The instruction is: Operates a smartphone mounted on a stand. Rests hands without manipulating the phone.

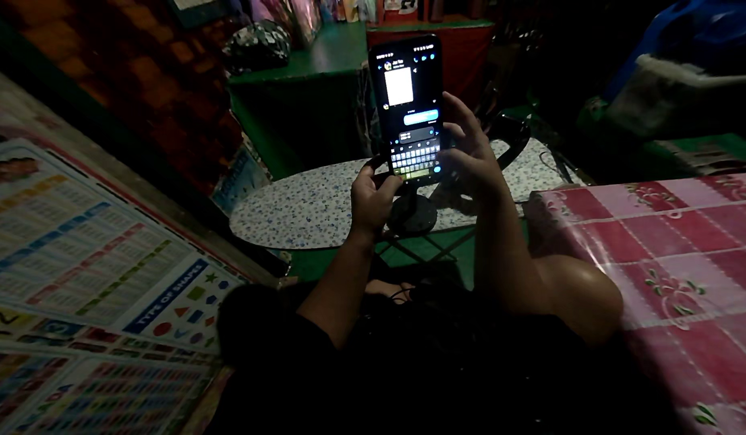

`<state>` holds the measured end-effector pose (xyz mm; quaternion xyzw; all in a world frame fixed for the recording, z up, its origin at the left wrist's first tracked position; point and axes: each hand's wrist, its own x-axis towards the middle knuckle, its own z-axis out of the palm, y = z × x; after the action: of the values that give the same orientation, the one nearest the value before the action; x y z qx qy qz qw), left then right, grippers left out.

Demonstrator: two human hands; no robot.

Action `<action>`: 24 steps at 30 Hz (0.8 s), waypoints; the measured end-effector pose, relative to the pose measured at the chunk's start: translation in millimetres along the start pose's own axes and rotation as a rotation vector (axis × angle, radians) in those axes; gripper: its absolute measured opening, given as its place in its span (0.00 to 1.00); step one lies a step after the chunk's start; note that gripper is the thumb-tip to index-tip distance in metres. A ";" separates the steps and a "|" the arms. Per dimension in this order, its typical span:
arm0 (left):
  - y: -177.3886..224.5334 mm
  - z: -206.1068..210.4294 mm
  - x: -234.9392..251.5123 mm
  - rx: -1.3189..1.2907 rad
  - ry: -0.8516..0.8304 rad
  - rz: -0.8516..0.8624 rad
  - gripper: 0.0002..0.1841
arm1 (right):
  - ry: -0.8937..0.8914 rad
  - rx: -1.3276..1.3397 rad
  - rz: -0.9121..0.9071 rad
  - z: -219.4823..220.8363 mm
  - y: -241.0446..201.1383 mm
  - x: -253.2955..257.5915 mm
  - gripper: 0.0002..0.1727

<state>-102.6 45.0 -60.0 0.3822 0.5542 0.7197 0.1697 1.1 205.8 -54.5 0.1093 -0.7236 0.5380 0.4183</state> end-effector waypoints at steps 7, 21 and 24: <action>-0.7 -0.5 0.2 -0.006 -0.008 0.011 0.24 | 0.050 -0.020 -0.017 4.6 0.0 0.3 0.39; 0.9 0.9 0.4 -0.009 -0.001 0.015 0.22 | 0.055 -0.072 0.007 10.6 -0.5 2.1 0.53; 2.1 2.0 0.5 -0.011 0.014 0.010 0.21 | 0.062 -0.101 -0.042 11.1 7.6 3.8 0.56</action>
<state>-101.0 46.0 -57.7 0.3791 0.5496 0.7261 0.1643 -11.4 200.3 -57.8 0.0868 -0.7340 0.4951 0.4567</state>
